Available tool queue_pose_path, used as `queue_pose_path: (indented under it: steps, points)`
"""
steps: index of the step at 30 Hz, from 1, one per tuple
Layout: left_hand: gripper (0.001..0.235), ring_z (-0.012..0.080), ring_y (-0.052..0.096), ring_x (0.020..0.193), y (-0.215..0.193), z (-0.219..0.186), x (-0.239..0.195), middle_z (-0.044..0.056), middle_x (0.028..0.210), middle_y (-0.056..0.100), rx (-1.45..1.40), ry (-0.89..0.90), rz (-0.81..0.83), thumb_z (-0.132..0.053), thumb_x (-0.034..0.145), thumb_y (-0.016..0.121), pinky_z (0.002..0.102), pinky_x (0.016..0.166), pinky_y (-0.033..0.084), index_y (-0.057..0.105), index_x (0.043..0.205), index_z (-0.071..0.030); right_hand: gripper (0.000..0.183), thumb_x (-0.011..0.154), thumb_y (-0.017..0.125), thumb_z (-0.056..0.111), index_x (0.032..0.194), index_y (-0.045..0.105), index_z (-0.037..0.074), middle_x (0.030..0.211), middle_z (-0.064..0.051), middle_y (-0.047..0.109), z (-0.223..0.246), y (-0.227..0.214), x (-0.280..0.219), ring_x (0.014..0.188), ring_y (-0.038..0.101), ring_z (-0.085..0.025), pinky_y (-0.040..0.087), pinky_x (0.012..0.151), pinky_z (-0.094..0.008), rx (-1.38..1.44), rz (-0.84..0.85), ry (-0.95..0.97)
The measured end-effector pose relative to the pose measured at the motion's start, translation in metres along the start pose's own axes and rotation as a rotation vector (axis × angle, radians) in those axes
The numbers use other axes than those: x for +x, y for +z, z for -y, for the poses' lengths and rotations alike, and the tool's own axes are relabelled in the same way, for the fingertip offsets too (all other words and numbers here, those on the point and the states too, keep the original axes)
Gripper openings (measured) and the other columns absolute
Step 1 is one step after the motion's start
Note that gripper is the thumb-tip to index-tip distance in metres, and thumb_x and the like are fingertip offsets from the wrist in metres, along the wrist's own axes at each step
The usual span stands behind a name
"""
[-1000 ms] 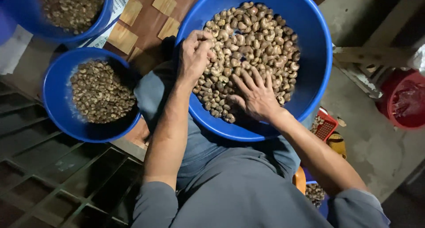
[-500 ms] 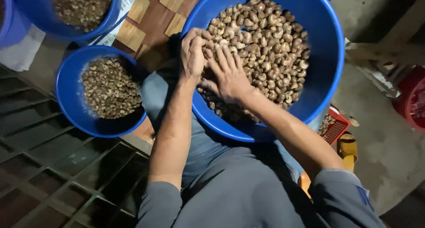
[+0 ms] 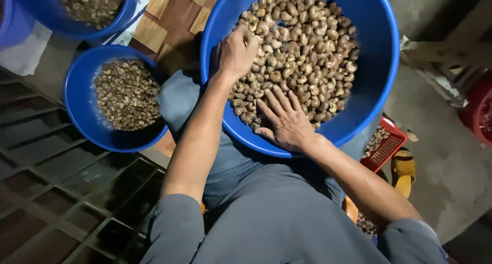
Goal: The person sits with a large blue basin of cashew nuts on their lap and sorts the nuts by hand. They repeatedly scoop handfuls of cashews from the main basin and transfer them into a smaller red basket placed on the floor to their right.
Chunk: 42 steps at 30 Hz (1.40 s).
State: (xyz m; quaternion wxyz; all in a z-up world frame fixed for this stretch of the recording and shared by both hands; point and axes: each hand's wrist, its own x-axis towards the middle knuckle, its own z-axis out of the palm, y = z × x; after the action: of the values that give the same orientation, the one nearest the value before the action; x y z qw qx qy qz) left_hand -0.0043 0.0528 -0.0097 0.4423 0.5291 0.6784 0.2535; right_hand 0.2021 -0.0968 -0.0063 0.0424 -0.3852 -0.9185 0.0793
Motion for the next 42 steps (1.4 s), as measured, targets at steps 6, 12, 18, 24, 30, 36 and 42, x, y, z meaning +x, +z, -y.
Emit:
queue_pose_path:
  steps: [6,12,18,24,30,36,42]
  points:
    - [0.016,0.0325,0.073,0.077,0.027,0.011,0.017,0.011,0.081,0.077,0.609,0.237,-0.095,-0.024,0.097,0.073,0.051,0.072,0.055,0.073,0.095,-0.008,0.063,0.104,0.048,0.056,0.149,0.054,0.012,0.153,-0.016,0.052,-0.007,-0.025,-0.008,0.153,0.03,-0.042,0.025,0.122,-0.057,0.296,0.08,0.076]
    - [0.029,0.0182,0.064,0.06,0.045,0.033,0.028,0.0,0.067,0.068,0.638,0.149,0.032,-0.009,0.096,0.071,0.044,0.072,0.051,0.071,0.125,-0.005,0.033,0.102,0.067,0.022,0.122,0.067,-0.003,0.124,-0.025,0.07,-0.031,-0.047,0.016,0.117,0.065,-0.04,0.051,0.101,-0.056,0.463,-0.161,0.056]
    - [0.011,0.0101,0.056,0.065,0.014,-0.01,0.01,-0.006,0.078,0.063,0.276,-0.1,0.045,-0.027,0.099,0.059,0.032,0.068,0.047,0.061,0.09,-0.021,0.021,0.103,0.062,0.009,0.12,0.067,-0.002,0.128,-0.02,0.068,-0.058,-0.045,0.073,0.09,0.057,-0.033,0.049,0.077,-0.044,0.252,-0.233,0.115]
    - [0.013,0.0009,0.047,0.047,-0.05,-0.055,-0.046,-0.009,0.061,0.061,-0.469,-0.013,-0.002,-0.031,0.083,0.076,0.021,0.04,0.039,0.074,0.086,-0.018,0.038,0.084,0.052,0.003,0.117,0.068,0.007,0.097,-0.013,0.059,-0.076,0.026,0.088,0.092,0.052,-0.035,0.048,0.07,-0.049,0.059,-0.058,0.132]
    - [0.017,0.008,0.054,0.057,-0.059,-0.056,-0.071,0.002,0.068,0.062,-0.852,0.012,0.003,-0.023,0.093,0.056,0.02,0.043,0.035,0.061,0.08,-0.014,0.037,0.088,0.061,-0.017,0.122,0.061,-0.003,0.125,-0.026,0.068,-0.071,-0.038,0.083,0.109,0.07,-0.042,0.066,0.089,-0.046,0.652,-0.155,0.337]
    - [0.027,0.0068,0.063,0.054,-0.056,-0.06,-0.075,-0.001,0.071,0.066,-0.986,0.001,0.143,-0.035,0.093,0.068,0.016,0.037,0.035,0.067,0.084,-0.01,0.033,0.089,0.069,0.014,0.121,0.064,0.009,0.106,-0.005,0.069,-0.107,-0.041,0.06,0.068,0.062,-0.009,0.065,0.058,-0.031,1.577,-0.386,0.982]
    - [0.022,0.0105,0.059,0.069,-0.026,-0.018,-0.057,-0.004,0.076,0.06,-0.181,0.11,0.079,-0.031,0.1,0.066,0.032,0.07,0.055,0.059,0.083,-0.018,0.025,0.084,0.064,0.019,0.108,0.068,0.013,0.09,-0.003,0.069,-0.124,-0.056,0.04,0.088,0.069,-0.018,0.06,0.077,-0.032,2.021,-0.713,1.097]
